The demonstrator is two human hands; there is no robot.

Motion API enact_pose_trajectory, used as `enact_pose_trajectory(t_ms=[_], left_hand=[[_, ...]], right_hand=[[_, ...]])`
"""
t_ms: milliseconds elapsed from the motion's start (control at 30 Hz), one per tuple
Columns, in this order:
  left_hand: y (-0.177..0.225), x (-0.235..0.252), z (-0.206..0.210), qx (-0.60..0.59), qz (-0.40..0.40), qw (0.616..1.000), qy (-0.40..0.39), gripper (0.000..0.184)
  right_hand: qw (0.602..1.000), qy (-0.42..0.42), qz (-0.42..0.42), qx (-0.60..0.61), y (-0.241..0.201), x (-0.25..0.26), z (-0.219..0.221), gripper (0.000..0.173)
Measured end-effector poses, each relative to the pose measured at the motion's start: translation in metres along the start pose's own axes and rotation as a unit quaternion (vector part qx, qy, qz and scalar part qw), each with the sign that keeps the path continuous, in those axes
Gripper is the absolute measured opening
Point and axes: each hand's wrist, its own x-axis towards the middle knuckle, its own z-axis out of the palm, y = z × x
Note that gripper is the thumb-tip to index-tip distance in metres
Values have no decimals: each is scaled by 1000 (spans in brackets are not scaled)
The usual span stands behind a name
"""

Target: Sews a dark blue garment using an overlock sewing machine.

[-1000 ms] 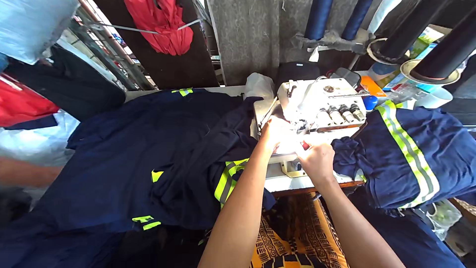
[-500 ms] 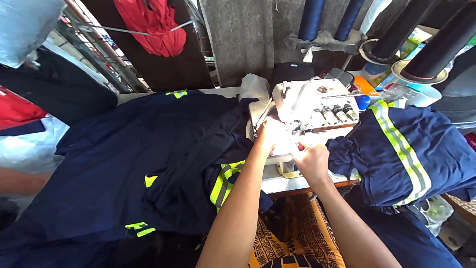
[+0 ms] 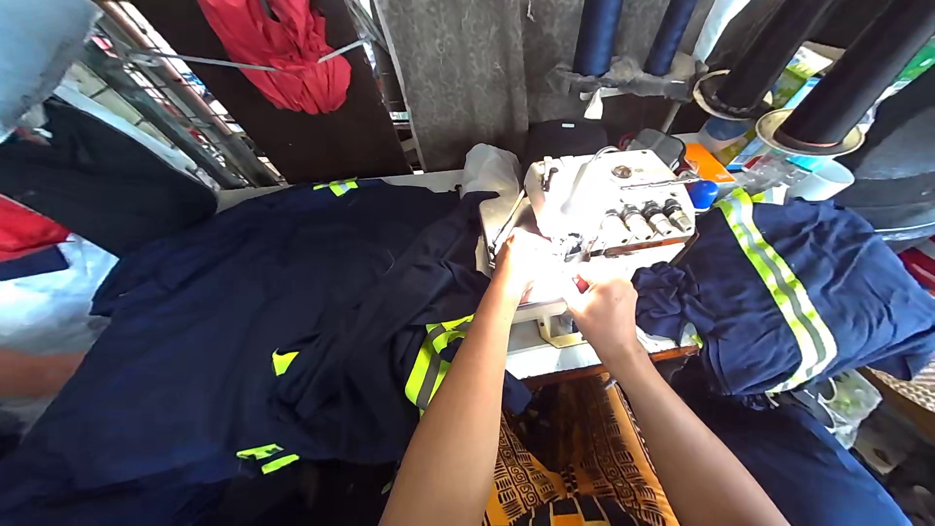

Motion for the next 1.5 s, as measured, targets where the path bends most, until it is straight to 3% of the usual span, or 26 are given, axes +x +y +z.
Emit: enact_pose_trajectory(t_ms=[600,1067,1500], left_hand=[[9,3,4,1,-35,999,29,19],[12,2,9,51,-33,997,56,31],[18,10,11,136,-34,990,24,35]], right_hand=[[1000,13,-10,8,1,1,3,14],[1000,13,-8,20,2,3,5,11],[1000,19,-3,16,1,3,4,10]])
